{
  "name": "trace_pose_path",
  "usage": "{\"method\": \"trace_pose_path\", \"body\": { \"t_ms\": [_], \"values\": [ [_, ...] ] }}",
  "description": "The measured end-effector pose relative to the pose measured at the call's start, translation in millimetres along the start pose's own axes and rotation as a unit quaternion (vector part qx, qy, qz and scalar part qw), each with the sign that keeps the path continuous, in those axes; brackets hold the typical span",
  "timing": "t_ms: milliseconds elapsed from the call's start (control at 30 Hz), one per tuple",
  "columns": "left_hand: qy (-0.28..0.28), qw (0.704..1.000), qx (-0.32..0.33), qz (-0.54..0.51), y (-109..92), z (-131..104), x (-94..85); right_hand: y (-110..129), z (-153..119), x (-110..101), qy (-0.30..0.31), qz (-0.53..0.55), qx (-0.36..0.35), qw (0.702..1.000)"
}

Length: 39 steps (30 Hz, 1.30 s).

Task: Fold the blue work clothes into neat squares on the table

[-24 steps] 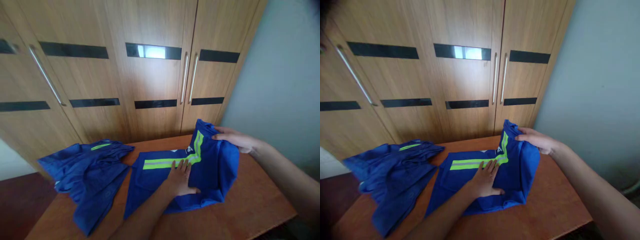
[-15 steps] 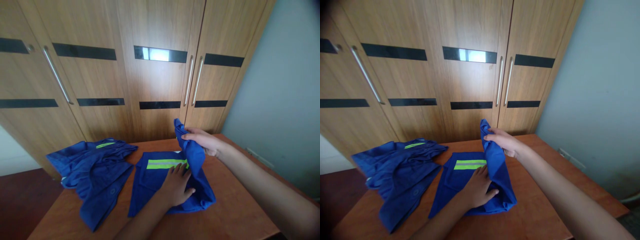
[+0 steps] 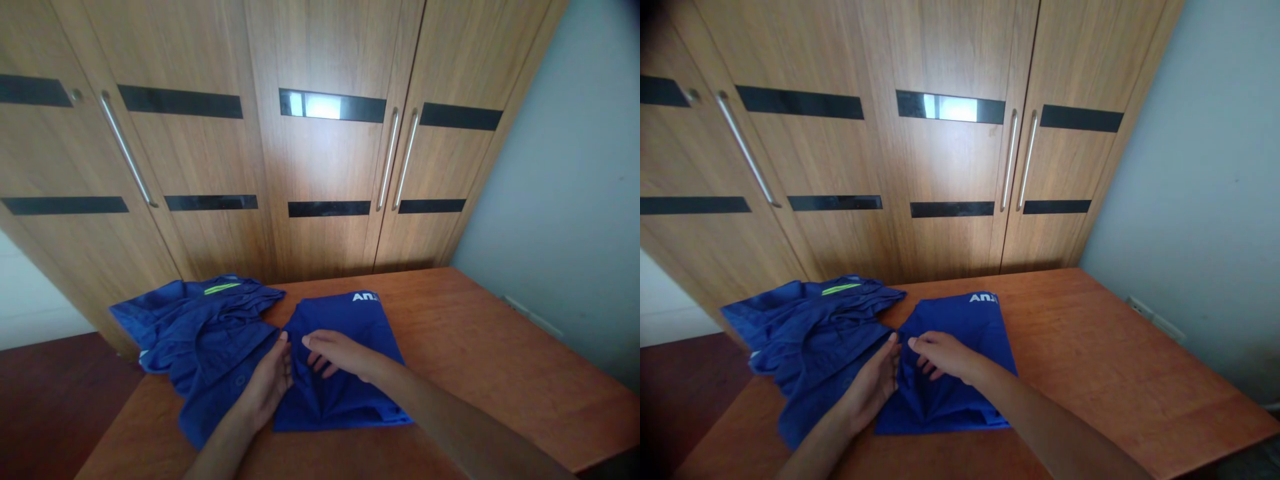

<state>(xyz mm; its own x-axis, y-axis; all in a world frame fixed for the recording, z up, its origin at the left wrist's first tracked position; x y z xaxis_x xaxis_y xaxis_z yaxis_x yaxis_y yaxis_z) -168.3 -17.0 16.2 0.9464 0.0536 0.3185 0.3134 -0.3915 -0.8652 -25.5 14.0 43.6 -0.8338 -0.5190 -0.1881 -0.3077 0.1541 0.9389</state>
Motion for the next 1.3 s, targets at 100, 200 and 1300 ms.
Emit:
{"method": "trace_pose_path", "body": {
  "t_ms": [100, 200, 1300],
  "values": [
    [-0.005, 1.0, 0.011, -0.004, 0, -4, 3.8, 9, -23, -17, -0.04, -0.022, -0.107, 0.993],
    [-0.009, 1.0, 0.026, -0.015, 2, -8, 6.9, 16, -48, -44, -0.187, -0.196, -0.218, 0.938],
    [-0.021, 0.999, -0.007, -0.048, -1, -22, -4.3, -100, -64, -67, -0.433, -0.382, -0.135, 0.805]
  ]
}}
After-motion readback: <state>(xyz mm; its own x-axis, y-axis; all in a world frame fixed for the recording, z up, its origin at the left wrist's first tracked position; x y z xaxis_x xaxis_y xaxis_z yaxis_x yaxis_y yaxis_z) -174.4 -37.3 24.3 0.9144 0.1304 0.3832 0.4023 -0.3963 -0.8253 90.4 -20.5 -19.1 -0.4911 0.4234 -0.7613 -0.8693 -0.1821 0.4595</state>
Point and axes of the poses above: each hand's wrist, its own z-axis towards the middle knuckle, its own x-axis out of the palm, y = z × x, the point moved 3 cm from there along z, towards the middle knuckle, and after that the axes turned 7 degrees about -y, right-handed, at the moved point
